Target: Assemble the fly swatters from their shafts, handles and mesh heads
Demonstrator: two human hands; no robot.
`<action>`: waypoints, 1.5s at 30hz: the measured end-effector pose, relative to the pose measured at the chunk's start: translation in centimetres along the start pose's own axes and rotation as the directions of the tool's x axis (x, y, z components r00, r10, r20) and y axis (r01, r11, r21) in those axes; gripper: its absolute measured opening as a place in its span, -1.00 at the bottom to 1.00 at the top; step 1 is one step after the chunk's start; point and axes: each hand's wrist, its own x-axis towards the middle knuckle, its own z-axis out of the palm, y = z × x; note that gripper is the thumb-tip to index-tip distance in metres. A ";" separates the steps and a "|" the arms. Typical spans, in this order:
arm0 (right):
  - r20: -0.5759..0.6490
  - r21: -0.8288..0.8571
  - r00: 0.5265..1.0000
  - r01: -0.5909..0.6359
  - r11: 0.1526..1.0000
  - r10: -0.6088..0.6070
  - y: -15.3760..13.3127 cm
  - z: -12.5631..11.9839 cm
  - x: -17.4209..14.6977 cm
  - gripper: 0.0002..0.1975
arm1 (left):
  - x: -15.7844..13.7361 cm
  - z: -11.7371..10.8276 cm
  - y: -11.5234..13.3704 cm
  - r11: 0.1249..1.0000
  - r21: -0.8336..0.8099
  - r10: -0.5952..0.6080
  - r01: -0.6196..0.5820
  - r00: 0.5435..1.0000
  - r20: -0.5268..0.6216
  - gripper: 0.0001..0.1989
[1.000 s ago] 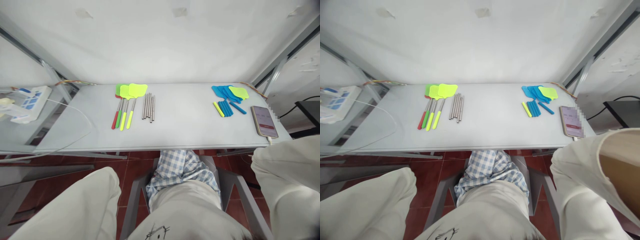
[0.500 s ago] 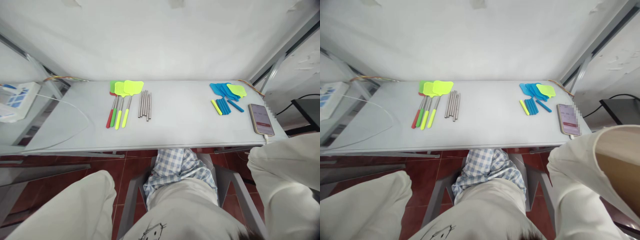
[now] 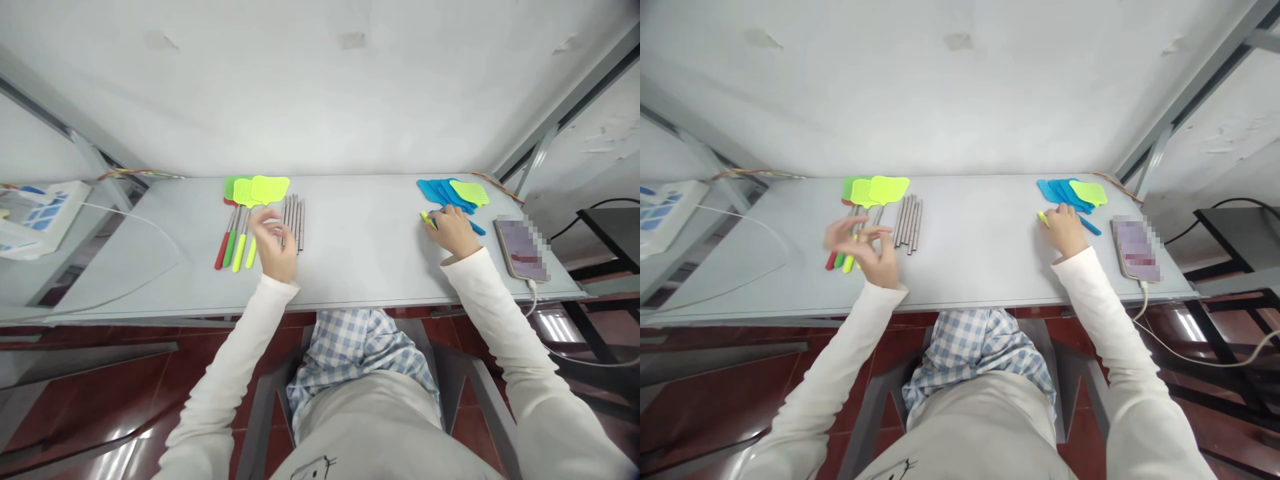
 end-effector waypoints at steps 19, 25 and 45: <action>0.095 0.053 0.995 0.015 0.998 -0.020 -3.8 3.2 1.0 -0.80 | 6.9 6.8 -4.1 0.894 0.355 -0.401 0.274 0.843 0.358 -0.77; 0.039 0.262 0.907 0.396 0.880 -0.419 -6.1 4.1 3.1 -0.86 | 6.3 9.5 -2.5 0.895 0.179 -0.434 0.408 0.708 0.557 -0.72; -0.108 0.378 0.905 0.419 0.825 -0.410 -6.8 5.2 4.8 -0.70 | 4.7 13.3 -2.1 0.437 -0.622 -0.499 0.650 0.750 0.434 -0.82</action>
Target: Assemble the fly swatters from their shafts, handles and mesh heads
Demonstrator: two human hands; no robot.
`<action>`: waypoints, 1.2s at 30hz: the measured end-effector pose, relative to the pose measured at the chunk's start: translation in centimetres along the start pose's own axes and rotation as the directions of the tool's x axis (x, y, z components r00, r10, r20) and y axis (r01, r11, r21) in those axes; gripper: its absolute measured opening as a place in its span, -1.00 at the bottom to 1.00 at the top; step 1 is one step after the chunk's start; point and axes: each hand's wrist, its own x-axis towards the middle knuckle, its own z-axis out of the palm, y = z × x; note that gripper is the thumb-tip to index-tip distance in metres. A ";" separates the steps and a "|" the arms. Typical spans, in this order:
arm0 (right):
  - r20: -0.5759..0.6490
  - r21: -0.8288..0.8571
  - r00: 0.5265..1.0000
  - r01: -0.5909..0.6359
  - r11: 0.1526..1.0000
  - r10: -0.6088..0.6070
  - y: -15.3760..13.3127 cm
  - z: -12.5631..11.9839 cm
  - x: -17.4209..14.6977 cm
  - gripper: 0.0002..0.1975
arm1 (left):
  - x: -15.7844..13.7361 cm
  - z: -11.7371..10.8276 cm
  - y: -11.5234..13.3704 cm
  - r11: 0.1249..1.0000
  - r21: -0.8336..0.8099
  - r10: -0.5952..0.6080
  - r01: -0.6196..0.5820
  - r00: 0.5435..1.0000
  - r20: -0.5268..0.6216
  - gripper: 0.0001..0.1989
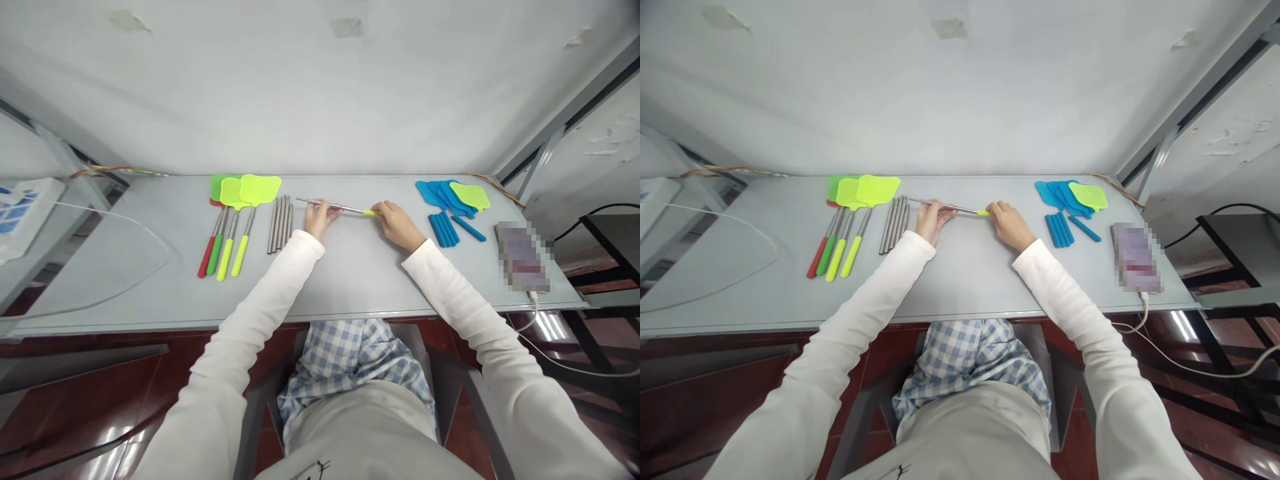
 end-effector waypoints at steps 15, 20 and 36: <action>-0.103 0.112 0.994 0.044 0.993 -0.032 -1.5 -0.6 -0.3 -0.71 | -3.0 0.9 0.9 0.989 0.129 -0.106 0.068 0.941 0.321 -0.75; -0.136 0.252 0.986 0.131 0.959 -0.099 -2.2 -0.8 -0.4 -0.62 | -3.4 1.1 0.9 0.986 0.138 -0.140 0.095 0.921 0.364 -0.68; -0.365 -0.240 0.481 -0.876 0.419 0.797 10.7 -5.1 -2.6 -0.39 | -4.1 1.3 1.2 0.944 0.213 -0.324 0.252 0.835 0.446 -0.61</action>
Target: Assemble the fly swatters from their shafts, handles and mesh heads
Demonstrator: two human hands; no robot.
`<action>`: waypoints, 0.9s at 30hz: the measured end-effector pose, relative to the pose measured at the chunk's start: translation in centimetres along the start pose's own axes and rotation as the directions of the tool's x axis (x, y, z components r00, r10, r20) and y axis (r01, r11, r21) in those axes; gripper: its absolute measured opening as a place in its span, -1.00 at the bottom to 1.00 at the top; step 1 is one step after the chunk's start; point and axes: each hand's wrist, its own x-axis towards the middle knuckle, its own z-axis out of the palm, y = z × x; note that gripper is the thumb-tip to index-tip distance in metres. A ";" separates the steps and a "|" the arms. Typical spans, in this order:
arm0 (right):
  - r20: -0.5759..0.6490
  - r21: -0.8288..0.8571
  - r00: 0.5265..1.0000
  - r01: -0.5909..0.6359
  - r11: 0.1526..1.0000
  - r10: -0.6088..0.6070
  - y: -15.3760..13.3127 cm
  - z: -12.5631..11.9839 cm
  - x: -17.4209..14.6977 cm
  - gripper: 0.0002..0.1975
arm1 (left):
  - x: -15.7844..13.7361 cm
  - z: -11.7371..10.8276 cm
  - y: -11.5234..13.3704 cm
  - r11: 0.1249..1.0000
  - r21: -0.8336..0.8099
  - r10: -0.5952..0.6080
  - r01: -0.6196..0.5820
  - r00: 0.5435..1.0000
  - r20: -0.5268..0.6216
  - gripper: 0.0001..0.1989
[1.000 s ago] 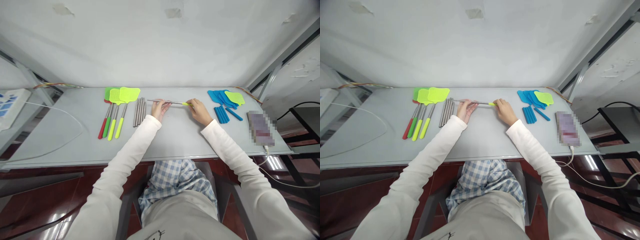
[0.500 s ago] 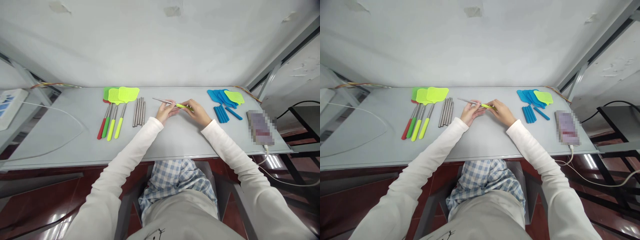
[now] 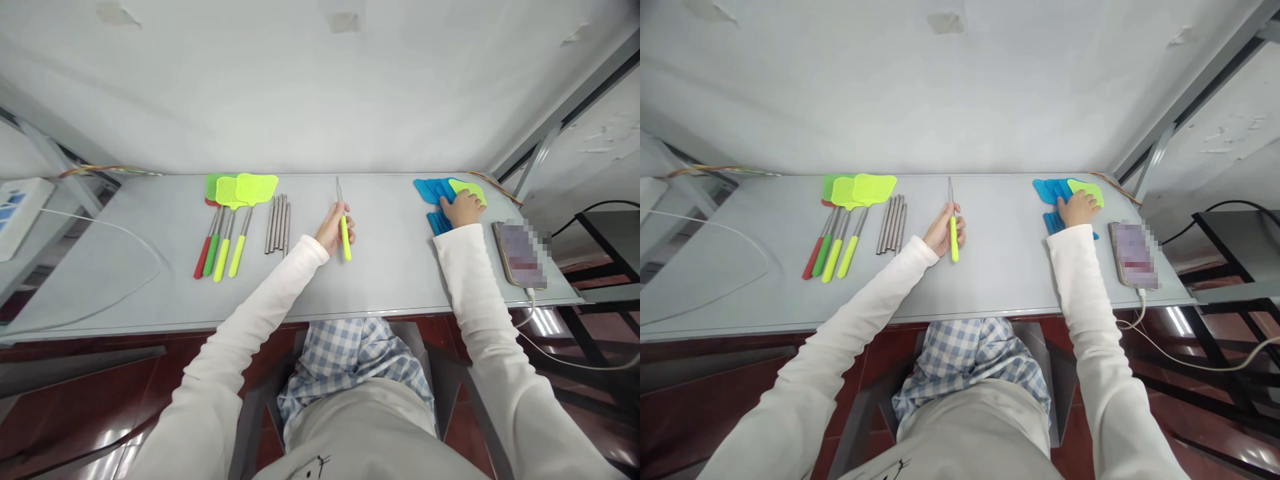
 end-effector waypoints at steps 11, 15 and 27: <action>-0.075 -0.017 0.996 0.045 0.999 -0.046 -0.7 -2.2 -1.3 -0.71 | -0.5 -0.3 1.2 0.931 0.316 0.188 -0.184 0.982 0.018 -0.61; -0.140 0.026 0.989 0.055 0.998 -0.051 -1.2 -3.6 -1.8 -0.77 | -0.4 -1.3 1.3 0.799 0.532 0.314 -0.280 0.949 0.028 -0.53; -0.055 0.993 0.948 0.084 0.082 -0.313 -6.0 -1.3 -4.6 -0.55 | -1.4 -2.9 1.3 -0.145 0.984 0.501 -0.102 0.850 0.162 -0.51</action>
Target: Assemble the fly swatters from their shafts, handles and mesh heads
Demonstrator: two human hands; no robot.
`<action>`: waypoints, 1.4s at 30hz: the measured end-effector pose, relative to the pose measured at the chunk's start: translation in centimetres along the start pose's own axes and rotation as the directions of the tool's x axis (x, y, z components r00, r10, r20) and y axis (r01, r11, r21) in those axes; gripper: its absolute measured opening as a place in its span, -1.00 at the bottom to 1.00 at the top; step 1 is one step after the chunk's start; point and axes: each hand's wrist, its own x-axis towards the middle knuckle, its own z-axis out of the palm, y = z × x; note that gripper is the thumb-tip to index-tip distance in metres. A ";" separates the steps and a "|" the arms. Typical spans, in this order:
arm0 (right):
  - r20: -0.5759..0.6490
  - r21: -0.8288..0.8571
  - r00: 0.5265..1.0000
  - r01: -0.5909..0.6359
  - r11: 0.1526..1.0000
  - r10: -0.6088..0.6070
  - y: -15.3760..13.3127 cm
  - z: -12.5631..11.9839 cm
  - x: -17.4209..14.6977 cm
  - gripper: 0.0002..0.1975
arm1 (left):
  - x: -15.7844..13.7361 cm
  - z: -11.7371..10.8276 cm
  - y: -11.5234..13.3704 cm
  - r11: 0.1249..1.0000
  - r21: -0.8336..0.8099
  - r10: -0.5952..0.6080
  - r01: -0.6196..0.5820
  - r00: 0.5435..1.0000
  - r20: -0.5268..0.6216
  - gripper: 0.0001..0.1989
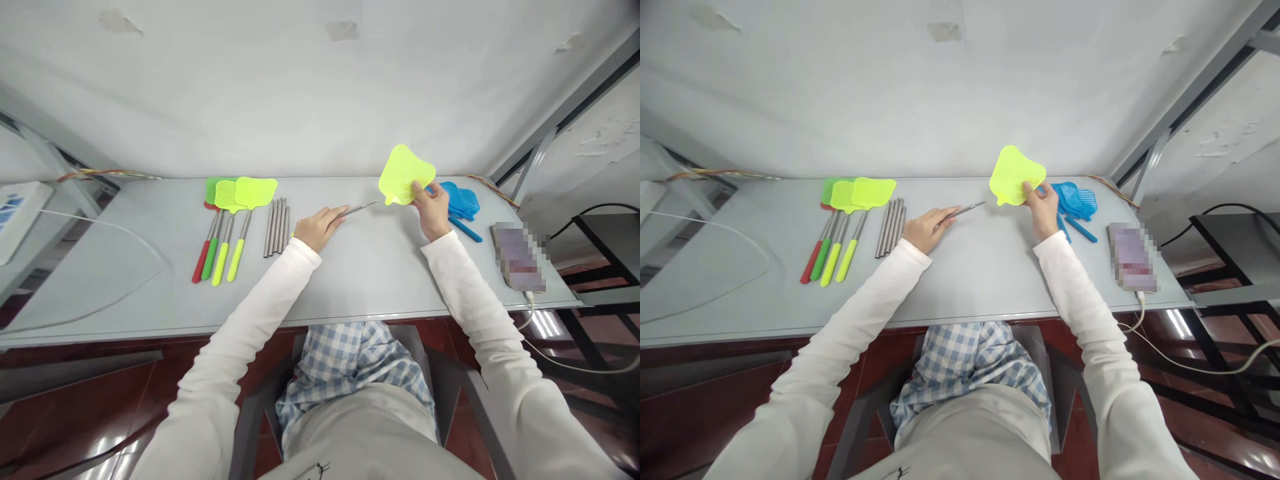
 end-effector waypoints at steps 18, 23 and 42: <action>0.252 0.172 0.952 -0.223 0.959 0.176 0.1 1.8 -2.0 -0.51 | 0.2 -0.3 -0.1 0.996 0.039 -0.079 0.078 0.997 0.008 -0.52; 0.261 0.154 0.949 -0.222 0.963 0.177 0.0 1.7 -2.1 -0.49 | 0.3 -0.2 -0.5 0.997 0.019 -0.081 0.080 0.997 0.018 -0.51; 0.313 0.188 0.930 -0.260 0.947 0.193 -0.2 1.1 -1.8 -0.52 | 0.4 -0.1 -1.2 0.999 -0.003 -0.043 0.043 0.999 0.018 -0.53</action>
